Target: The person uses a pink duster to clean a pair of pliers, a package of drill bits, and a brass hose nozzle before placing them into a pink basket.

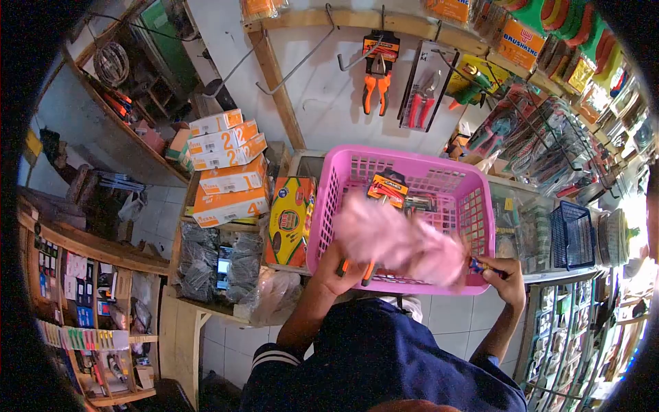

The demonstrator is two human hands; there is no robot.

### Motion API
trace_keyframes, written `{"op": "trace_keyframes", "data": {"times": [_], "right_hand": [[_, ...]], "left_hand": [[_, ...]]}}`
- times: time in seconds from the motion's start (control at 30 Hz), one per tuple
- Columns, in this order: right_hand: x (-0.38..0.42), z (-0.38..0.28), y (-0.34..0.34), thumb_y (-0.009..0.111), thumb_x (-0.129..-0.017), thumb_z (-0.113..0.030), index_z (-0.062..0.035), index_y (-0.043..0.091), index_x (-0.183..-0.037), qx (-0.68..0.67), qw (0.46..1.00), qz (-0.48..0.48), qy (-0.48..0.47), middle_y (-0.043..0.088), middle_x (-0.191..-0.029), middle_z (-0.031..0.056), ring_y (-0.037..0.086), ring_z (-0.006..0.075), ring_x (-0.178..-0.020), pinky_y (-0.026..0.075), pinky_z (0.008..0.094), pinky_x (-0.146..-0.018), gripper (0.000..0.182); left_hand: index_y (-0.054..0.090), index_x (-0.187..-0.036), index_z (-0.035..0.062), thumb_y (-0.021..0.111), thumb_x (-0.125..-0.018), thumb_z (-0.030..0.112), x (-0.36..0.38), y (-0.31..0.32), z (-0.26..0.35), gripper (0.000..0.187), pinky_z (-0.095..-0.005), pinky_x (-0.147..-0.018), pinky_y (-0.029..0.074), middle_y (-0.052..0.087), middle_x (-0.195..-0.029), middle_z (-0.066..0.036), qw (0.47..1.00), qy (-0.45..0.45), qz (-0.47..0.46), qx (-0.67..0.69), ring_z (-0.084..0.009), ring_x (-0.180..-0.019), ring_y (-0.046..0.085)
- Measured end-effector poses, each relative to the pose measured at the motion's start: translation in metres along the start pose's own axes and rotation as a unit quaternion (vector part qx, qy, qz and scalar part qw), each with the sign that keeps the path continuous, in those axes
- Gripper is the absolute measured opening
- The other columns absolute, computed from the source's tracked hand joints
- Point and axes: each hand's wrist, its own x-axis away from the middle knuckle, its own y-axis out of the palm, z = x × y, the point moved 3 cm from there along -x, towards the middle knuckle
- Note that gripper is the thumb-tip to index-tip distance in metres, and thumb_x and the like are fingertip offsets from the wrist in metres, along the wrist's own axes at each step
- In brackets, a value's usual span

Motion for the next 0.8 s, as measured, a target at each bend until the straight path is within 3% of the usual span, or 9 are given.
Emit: {"op": "trace_keyframes", "data": {"times": [0.07,0.13,0.17,0.23,0.37,0.53,0.67,0.77,0.8], "right_hand": [[-0.002,-0.011,0.0,0.073,-0.084,-0.022,0.0023,0.068,-0.112,-0.029,0.999,0.021,0.04,0.071,-0.085,0.0102,0.06,0.0091,-0.076,0.048,0.0263,-0.069,0.037],[-0.002,-0.002,-0.002,0.073,-0.085,-0.023,0.0024,0.068,-0.113,-0.003,0.996,0.036,0.081,0.071,-0.086,0.0103,0.059,0.0088,-0.075,0.048,0.0258,-0.068,0.038],[-0.001,0.004,-0.005,0.073,-0.085,-0.023,0.0022,0.068,-0.113,0.025,0.998,0.017,0.057,0.071,-0.085,0.0093,0.058,0.0086,-0.073,0.047,0.0252,-0.067,0.038],[-0.001,0.002,-0.006,0.072,-0.085,-0.022,0.002,0.068,-0.113,0.038,0.999,0.004,0.03,0.07,-0.083,0.0073,0.057,0.0081,-0.07,0.046,0.0243,-0.065,0.037],[-0.002,-0.012,0.002,0.07,-0.086,-0.016,0.0024,0.069,-0.112,-0.028,0.994,0.084,0.056,0.07,-0.081,0.0067,0.054,0.0075,-0.064,0.045,0.0242,-0.059,0.033],[0.006,-0.013,0.006,0.071,-0.085,-0.016,0.0037,0.068,-0.111,-0.031,0.997,-0.074,0.01,0.072,-0.085,0.0089,0.06,0.0083,-0.069,0.049,0.0242,-0.061,0.033],[0.01,0.001,0.007,0.073,-0.083,-0.016,0.0033,0.069,-0.11,-0.047,0.998,-0.026,0.037,0.073,-0.09,0.0112,0.064,0.0102,-0.075,0.052,0.0248,-0.065,0.033],[0.014,-0.001,0.011,0.072,-0.083,-0.014,0.0037,0.069,-0.11,-0.042,0.993,-0.107,0.004,0.073,-0.089,0.0113,0.063,0.0096,-0.077,0.051,0.0248,-0.066,0.032],[0.015,-0.002,0.007,0.074,-0.082,-0.014,0.0038,0.069,-0.11,-0.05,0.995,-0.079,0.018,0.073,-0.088,0.0114,0.063,0.0099,-0.077,0.05,0.0251,-0.066,0.033]], "left_hand": [[0.05,-0.131,0.0064,0.047,-0.099,0.031,0.002,-0.003,-0.003,0.04,-0.039,-0.085,0.051,0.053,-0.135,-0.02,1.0,0.012,-0.016,-0.004,-0.0295,-0.107,0.06],[0.05,-0.131,0.0056,0.047,-0.099,0.029,-0.014,0.013,0.006,0.039,-0.039,-0.088,0.05,0.053,-0.134,-0.018,0.891,-0.139,-0.055,0.429,-0.029,-0.113,0.058],[0.051,-0.13,0.0052,0.047,-0.1,0.029,-0.013,0.015,0.007,0.039,-0.0408,-0.092,0.049,0.056,-0.131,-0.016,0.896,-0.14,-0.019,0.42,-0.0275,-0.118,0.055],[0.054,-0.128,0.0045,0.05,-0.099,0.027,-0.001,-0.005,-0.012,0.037,-0.043,-0.092,0.05,0.055,-0.132,-0.018,0.996,-0.03,0.026,0.083,-0.028,-0.103,0.062],[0.053,-0.128,0.0044,0.044,-0.099,0.038,-0.01,0.008,0.0,0.045,-0.0451,-0.093,0.049,0.053,-0.135,-0.019,0.947,-0.117,0.0,0.3,-0.0304,-0.093,0.064],[0.052,-0.127,0.0036,0.047,-0.098,0.04,-0.014,0.016,-0.001,0.047,-0.0508,-0.092,0.049,0.057,-0.126,-0.018,0.809,-0.243,-0.083,0.528,-0.0314,-0.104,0.06],[0.062,-0.105,0.0077,0.054,-0.096,0.034,-0.013,0.024,0.022,0.029,-0.0345,-0.079,0.052,0.062,-0.104,-0.007,0.895,-0.18,0.102,0.395,-0.0199,-0.094,0.061],[0.058,-0.117,0.0078,0.051,-0.097,0.036,-0.016,0.019,0.008,0.035,-0.0471,-0.09,0.049,0.063,-0.11,-0.011,0.835,-0.177,-0.022,0.521,-0.0234,-0.104,0.06],[0.057,-0.118,0.0082,0.051,-0.098,0.037,-0.013,0.017,0.008,0.036,-0.0467,-0.088,0.05,0.063,-0.109,-0.01,0.909,-0.117,-0.002,0.399,-0.023,-0.103,0.061]]}}
